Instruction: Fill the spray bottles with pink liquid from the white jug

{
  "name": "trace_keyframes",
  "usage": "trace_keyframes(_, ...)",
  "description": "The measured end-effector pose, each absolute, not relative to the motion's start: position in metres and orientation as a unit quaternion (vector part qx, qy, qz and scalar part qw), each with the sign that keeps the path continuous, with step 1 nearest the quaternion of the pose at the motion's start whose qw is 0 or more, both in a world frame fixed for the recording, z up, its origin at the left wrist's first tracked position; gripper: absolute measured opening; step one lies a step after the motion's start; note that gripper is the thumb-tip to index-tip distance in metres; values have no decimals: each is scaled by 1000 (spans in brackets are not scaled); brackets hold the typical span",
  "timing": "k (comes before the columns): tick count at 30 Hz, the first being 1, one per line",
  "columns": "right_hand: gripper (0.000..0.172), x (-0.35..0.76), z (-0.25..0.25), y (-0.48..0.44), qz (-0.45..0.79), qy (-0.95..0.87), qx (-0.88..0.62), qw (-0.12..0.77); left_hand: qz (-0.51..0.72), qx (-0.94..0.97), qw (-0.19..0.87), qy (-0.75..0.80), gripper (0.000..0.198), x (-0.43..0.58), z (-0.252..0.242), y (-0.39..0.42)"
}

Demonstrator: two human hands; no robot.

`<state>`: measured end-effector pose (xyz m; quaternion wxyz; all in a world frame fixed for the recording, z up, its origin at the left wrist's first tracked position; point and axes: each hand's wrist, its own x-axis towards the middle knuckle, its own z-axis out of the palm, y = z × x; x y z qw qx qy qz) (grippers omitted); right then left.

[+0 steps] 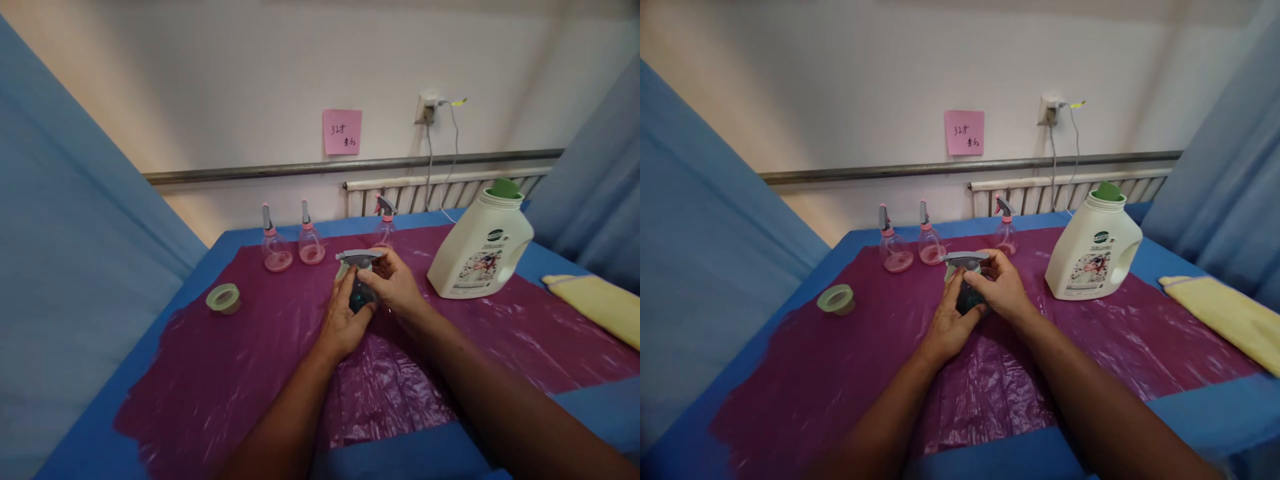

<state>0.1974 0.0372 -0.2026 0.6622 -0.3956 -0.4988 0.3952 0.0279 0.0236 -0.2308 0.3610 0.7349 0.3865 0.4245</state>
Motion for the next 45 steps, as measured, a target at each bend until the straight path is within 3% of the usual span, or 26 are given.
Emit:
trace_keyframes(4,69,209,-184,29,390,-537,-353,660,435,727,367,384,91,30,-233,23)
trace_keyframes(8,53,214,-181,30,387,-575,-367,620,425,728,367,392,91,29,-228,20)
trace_keyframes(12,43,209,-190,33,379,-546,-380,644,430,733,362,382,95,29,-224,18)
trace_keyframes(15,45,201,-195,34,398,-505,-383,664,450,733,358,364,99,30,-225,18)
trace_keyframes(23,54,182,-197,37,390,-452,-385,704,458,739,355,344,87,28,-229,17)
trace_keyframes(36,55,195,-197,31,353,-545,-375,662,441,736,362,365,90,26,-233,22)
trace_keyframes(41,38,206,-192,25,302,-604,-409,614,437,733,368,371,93,26,-229,21)
trace_keyframes(45,34,203,-192,27,263,-588,-438,627,430,735,367,374,90,27,-226,20)
